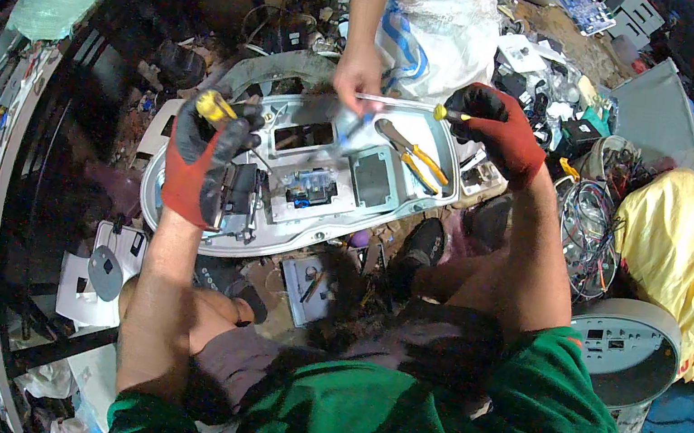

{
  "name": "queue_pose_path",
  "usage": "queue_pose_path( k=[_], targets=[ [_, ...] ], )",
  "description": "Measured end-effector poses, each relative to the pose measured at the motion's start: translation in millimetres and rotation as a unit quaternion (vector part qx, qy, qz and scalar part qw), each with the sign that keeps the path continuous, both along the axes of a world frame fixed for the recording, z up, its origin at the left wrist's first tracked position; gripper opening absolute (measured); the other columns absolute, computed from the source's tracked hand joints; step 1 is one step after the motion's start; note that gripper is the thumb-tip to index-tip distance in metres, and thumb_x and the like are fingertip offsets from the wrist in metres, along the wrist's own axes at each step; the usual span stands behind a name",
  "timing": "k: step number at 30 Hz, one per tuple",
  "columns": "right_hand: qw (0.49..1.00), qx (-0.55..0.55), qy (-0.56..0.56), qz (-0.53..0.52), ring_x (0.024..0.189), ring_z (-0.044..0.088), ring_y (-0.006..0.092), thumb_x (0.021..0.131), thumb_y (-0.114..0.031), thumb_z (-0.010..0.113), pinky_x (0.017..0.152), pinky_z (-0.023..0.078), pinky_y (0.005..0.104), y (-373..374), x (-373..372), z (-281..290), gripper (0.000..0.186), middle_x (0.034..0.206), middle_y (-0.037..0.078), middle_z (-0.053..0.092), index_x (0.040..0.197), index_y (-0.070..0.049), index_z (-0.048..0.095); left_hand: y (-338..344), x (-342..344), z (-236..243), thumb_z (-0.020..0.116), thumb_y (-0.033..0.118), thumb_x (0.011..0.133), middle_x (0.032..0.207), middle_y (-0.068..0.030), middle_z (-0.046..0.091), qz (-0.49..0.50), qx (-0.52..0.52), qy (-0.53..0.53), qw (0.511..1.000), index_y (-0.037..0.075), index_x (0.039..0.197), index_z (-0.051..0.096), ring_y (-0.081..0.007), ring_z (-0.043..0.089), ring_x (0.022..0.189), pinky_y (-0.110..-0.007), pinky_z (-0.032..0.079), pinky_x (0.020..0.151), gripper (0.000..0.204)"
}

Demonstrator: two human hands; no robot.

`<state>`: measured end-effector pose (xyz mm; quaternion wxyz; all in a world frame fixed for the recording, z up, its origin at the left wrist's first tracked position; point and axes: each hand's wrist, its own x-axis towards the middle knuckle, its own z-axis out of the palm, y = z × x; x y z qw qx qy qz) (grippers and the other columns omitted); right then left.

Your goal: The person uses a screwdriver and pliers to remove electronic components from a white plastic housing and then selects a specific tool from a portable bit set.

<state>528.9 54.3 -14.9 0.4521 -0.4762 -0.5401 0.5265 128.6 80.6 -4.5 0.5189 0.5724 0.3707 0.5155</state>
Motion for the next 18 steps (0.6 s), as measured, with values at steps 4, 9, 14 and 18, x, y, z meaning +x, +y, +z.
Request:
queue_pose_path(
  k=[4,9,14,18],
  targets=[
    [0.988,-0.085,-0.090,0.089,0.089,0.064,0.0120,0.077,0.001,0.066,0.079,0.053,0.0277,1,-1,1,0.036,0.101,0.002,0.068,0.113,-0.003,0.064,10,-4,4,0.068,0.019,0.093,0.118,-0.0138,0.064,-0.014,0.014,-0.032,0.999,0.001,0.140,0.042,-0.0215,0.065,0.105,-0.037,0.055,0.088,0.057],
    [0.961,-0.075,-0.253,0.087,0.092,0.063,0.0125,0.076,0.001,0.069,0.085,0.051,0.0288,0,-40,2,0.038,0.104,0.004,0.071,0.114,-0.003,0.066,13,-1,-4,0.064,0.019,0.096,0.124,-0.0152,0.062,-0.010,0.024,-0.061,0.998,0.002,0.138,0.043,-0.0230,0.064,0.109,-0.039,0.054,0.095,0.050],
    [0.903,-0.019,-0.420,0.090,0.088,0.064,0.0156,0.074,0.000,0.065,0.081,0.052,0.0317,13,-8,-1,0.030,0.095,0.006,0.069,0.104,-0.002,0.066,19,-1,-6,0.065,0.018,0.095,0.122,-0.0155,0.063,-0.055,0.004,-0.085,0.995,0.002,0.136,0.044,-0.0236,0.064,0.110,-0.038,0.054,0.095,0.049],
    [0.940,-0.109,-0.318,0.063,0.087,0.063,0.0141,0.076,-0.002,0.064,0.080,0.052,0.0307,17,-5,-20,0.025,0.093,0.004,0.069,0.102,-0.001,0.065,17,-2,-2,0.066,0.017,0.095,0.121,-0.0146,0.063,-0.034,0.020,-0.037,0.999,0.002,0.136,0.046,-0.0222,0.064,0.109,-0.037,0.054,0.094,0.048]
  ],
)
